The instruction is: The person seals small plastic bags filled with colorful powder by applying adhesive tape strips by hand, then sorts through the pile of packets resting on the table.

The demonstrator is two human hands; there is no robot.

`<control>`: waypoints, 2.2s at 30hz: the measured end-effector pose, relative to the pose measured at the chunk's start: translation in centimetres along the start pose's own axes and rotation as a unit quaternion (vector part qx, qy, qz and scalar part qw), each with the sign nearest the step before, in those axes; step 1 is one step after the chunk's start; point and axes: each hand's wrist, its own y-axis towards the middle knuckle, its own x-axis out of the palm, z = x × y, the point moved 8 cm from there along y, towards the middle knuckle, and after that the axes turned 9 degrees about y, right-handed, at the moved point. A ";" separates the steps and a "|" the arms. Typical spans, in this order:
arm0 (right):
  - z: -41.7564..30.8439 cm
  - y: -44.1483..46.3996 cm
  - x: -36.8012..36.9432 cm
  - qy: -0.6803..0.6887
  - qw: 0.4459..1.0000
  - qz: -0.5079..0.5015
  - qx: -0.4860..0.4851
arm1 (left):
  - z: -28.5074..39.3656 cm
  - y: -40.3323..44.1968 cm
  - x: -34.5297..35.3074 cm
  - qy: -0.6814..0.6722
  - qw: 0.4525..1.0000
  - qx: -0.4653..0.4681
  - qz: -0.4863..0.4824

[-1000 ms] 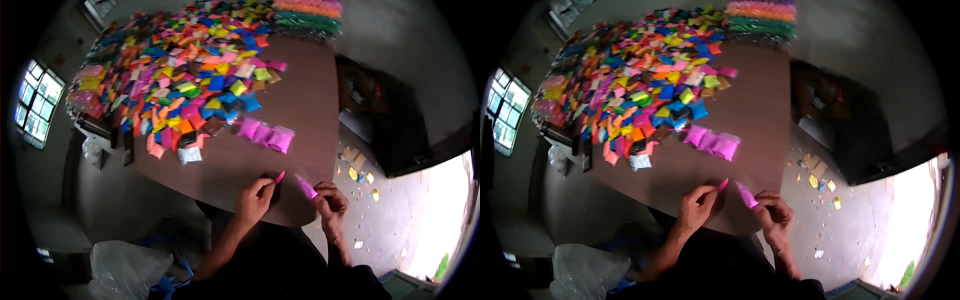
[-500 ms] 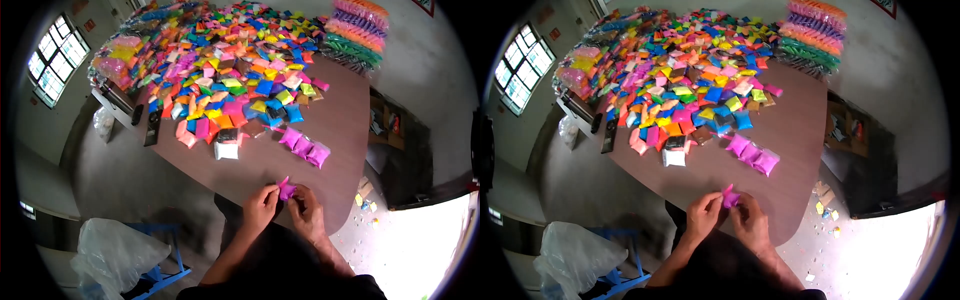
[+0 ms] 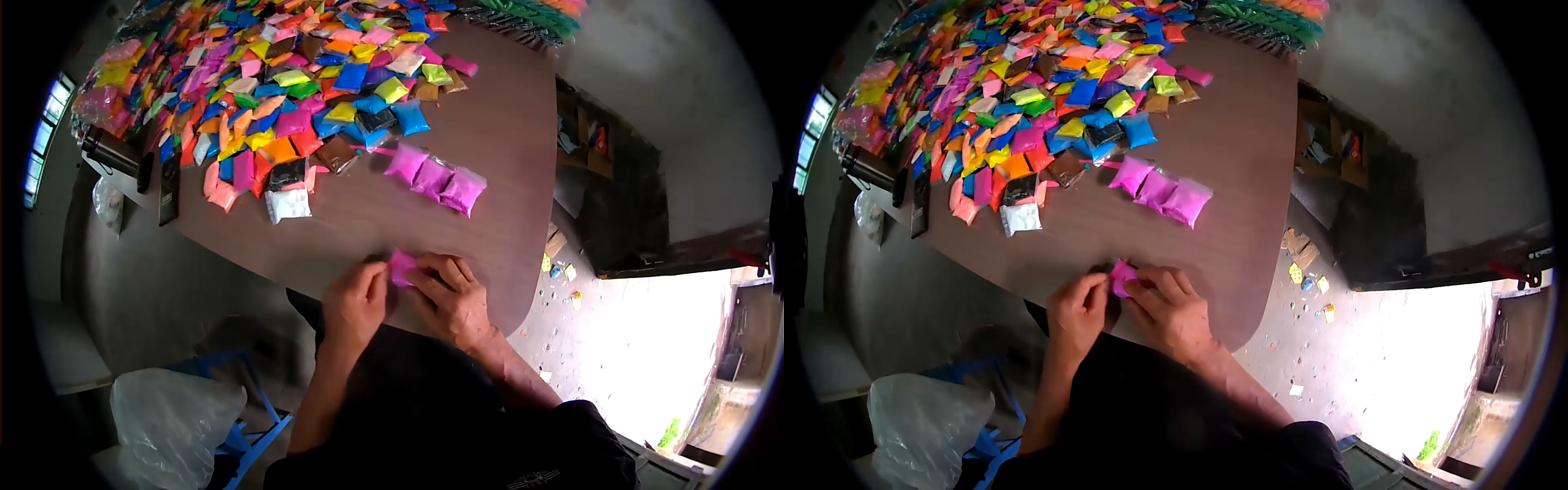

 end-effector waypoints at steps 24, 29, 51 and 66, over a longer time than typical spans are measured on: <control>0.7 -0.4 -0.4 0.028 0.998 0.025 0.050 | 0.3 -0.2 -1.0 -0.037 0.998 -0.040 -0.037; 1.1 -0.6 -0.3 0.022 0.998 0.031 0.043 | 0.4 -1.2 0.1 -0.002 0.999 -0.024 -0.026; 1.3 -0.2 -0.3 0.056 0.995 0.017 0.075 | -1.1 1.4 -0.1 0.029 0.998 -0.017 -0.060; 1.1 -0.2 -0.1 0.059 0.997 0.002 0.058 | -0.9 4.2 2.3 0.014 0.991 -0.001 -0.132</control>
